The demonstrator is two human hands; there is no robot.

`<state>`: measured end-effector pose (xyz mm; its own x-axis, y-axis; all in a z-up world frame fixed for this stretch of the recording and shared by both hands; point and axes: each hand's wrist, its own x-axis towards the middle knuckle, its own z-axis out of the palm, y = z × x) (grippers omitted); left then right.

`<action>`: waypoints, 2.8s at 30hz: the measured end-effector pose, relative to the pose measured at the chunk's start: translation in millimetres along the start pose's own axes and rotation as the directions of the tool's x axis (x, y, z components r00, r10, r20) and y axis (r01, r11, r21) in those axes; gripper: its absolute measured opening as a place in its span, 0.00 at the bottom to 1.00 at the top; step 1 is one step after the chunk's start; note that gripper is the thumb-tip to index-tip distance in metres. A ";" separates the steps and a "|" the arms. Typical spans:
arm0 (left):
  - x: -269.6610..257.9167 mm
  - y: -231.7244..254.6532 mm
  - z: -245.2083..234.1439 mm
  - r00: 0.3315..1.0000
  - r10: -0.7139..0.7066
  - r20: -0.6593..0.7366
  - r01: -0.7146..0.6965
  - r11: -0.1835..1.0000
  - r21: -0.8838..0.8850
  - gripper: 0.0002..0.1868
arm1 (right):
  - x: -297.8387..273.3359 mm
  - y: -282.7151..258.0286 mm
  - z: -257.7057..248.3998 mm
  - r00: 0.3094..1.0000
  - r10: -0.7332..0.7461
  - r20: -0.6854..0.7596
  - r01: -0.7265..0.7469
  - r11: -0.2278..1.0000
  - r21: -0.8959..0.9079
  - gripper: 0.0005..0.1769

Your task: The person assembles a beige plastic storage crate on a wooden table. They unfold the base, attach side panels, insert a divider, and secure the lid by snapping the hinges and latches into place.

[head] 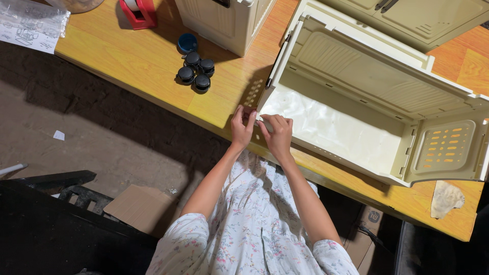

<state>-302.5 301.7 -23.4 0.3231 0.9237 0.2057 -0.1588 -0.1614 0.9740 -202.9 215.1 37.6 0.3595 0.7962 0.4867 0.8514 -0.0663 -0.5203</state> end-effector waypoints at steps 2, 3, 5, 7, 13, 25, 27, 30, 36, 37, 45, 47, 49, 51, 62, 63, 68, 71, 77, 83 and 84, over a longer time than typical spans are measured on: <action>-0.5 -1.7 0.0 1.000 -0.001 0.000 0.001 1.000 0.001 0.08 | -1.0 -0.8 2.0 1.000 -0.005 -0.007 0.004 1.000 -0.003 0.12; -1.0 -2.4 -0.5 1.000 0.006 0.000 -0.006 1.000 0.007 0.08 | -1.4 -1.2 2.3 1.000 -0.006 -0.010 0.006 1.000 -0.005 0.12; -0.7 -3.6 -0.1 1.000 0.025 0.000 -0.025 1.000 0.017 0.07 | -1.5 -2.3 2.4 1.000 -0.016 -0.012 0.016 1.000 -0.002 0.12; -1.0 -4.9 0.7 0.999 0.044 -0.006 -0.044 0.999 0.003 0.07 | -1.7 -3.3 2.4 1.000 -0.025 -0.013 0.025 1.000 0.003 0.12; -3.5 -5.2 0.4 1.000 0.029 -0.002 -0.029 0.999 -0.014 0.06 | -3.2 -5.2 3.8 0.999 -0.043 -0.016 0.043 0.999 -0.010 0.12; -2.5 -9.4 2.0 0.999 0.048 -0.016 -0.047 0.999 0.024 0.08 | -2.9 -2.0 4.4 0.997 -0.078 0.002 0.078 0.996 -0.044 0.14; -4.7 -11.5 2.4 0.999 0.046 -0.019 -0.045 0.998 0.035 0.09 | -5.4 1.5 1.7 0.996 -0.083 0.022 0.084 0.995 -0.059 0.17; -4.0 -12.9 4.2 0.998 0.057 -0.026 -0.056 0.997 0.056 0.09 | -7.3 3.6 5.6 0.999 -0.010 0.050 0.012 0.999 -0.033 0.13; -2.9 -8.6 5.8 0.999 0.045 -0.023 -0.045 0.999 0.024 0.09 | -7.0 6.8 12.4 0.997 -0.030 0.065 0.037 0.993 -0.112 0.11; -2.4 -7.6 5.4 0.999 0.048 -0.026 -0.047 0.999 0.016 0.09 | -6.4 7.3 11.1 0.996 -0.040 0.081 0.049 0.993 -0.111 0.11; -21.1 -4.6 -5.2 0.992 0.121 -0.032 -0.113 0.973 0.200 0.13 | -7.3 8.7 -13.1 0.986 0.023 0.165 -0.002 0.992 -0.128 0.22; -29.1 -6.6 -6.2 0.989 0.146 -0.002 -0.139 0.942 0.305 0.16 | -10.0 4.0 -8.9 0.994 0.008 0.106 0.005 0.992 -0.125 0.22; -36.7 -7.0 -8.8 0.982 0.181 0.059 -0.190 0.926 0.325 0.20 | -10.3 -1.1 -2.1 0.998 -0.006 0.058 0.013 0.992 -0.123 0.21; -37.5 -8.9 -10.9 0.976 0.199 0.090 -0.218 0.912 0.348 0.24 | -11.6 -4.5 5.5 1.000 -0.019 0.025 0.022 0.992 -0.121 0.19; -42.9 -15.2 -2.0 0.982 0.189 0.000 -0.176 0.913 0.369 0.33 | -13.1 3.1 27.7 0.999 -0.019 -0.027 0.015 0.991 -0.133 0.14; -42.7 -16.7 -1.8 0.982 0.187 -0.009 -0.170 0.913 0.371 0.32 | -13.2 4.0 28.3 0.999 -0.021 -0.030 0.017 0.991 -0.134 0.14; -38.3 -20.2 -6.3 0.976 0.219 -0.001 -0.202 0.900 0.388 0.29 | -12.6 5.8 28.5 1.000 -0.024 -0.012 0.022 0.992 -0.124 0.11; -36.1 -15.7 -12.3 0.985 0.168 0.049 -0.173 0.893 0.416 0.27 | -6.8 8.2 19.0 0.997 -0.058 0.058 0.063 0.995 -0.071 0.09; -26.0 3.0 -23.3 0.996 -0.037 0.076 0.013 0.956 0.293 0.18 | 21.3 18.8 -19.7 0.851 0.176 0.494 -0.253 0.963 0.093 0.13; -19.5 18.9 -13.5 0.990 -0.141 -0.021 0.143 0.979 0.147 0.17 | 27.5 17.1 -20.9 0.843 0.201 0.500 -0.308 0.941 0.142 0.11; -19.1 20.3 -13.3 0.990 -0.141 -0.020 0.143 0.983 0.113 0.17 | 27.1 17.8 -18.9 0.847 0.200 0.492 -0.316 0.934 0.166 0.11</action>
<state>-324.3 285.4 -8.8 0.3239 0.9439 0.0641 -0.0044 -0.0662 0.9978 -170.8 224.2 54.8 0.2869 0.9572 -0.0368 0.6183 -0.2144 -0.7562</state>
